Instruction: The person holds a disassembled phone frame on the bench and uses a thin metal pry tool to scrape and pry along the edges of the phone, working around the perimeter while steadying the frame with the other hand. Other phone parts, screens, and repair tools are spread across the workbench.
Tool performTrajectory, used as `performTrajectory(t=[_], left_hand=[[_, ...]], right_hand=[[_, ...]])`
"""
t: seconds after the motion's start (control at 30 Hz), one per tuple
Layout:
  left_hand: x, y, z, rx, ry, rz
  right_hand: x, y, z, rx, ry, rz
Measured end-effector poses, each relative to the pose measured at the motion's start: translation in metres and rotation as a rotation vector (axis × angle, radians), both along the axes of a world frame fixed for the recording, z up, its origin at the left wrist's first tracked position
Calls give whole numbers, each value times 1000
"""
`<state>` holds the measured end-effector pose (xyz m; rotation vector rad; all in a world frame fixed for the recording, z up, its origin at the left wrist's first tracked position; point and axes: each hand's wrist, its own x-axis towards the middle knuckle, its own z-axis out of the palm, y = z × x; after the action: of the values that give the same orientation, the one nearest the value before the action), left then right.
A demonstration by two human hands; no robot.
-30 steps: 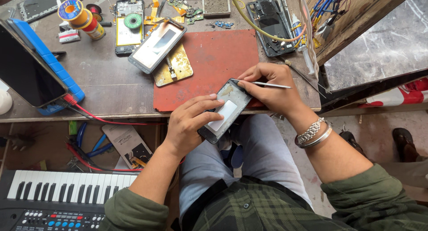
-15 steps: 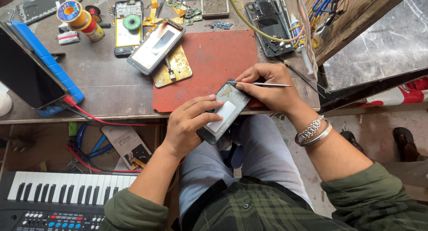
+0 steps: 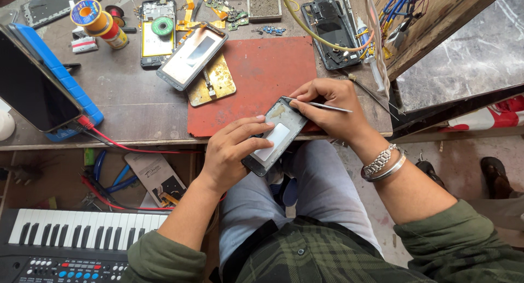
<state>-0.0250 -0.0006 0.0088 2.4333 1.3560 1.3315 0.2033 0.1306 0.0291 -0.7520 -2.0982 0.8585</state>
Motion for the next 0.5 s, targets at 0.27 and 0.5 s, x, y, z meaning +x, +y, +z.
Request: performTrajectory(t=[0.27,0.5], left_hand=[[0,0,0,-3,-10,0],[1,0,1,-5,-6,-4]], right_hand=[[-1,-1,1,10,-36,5],[-2,18,-5,-385,49,85]])
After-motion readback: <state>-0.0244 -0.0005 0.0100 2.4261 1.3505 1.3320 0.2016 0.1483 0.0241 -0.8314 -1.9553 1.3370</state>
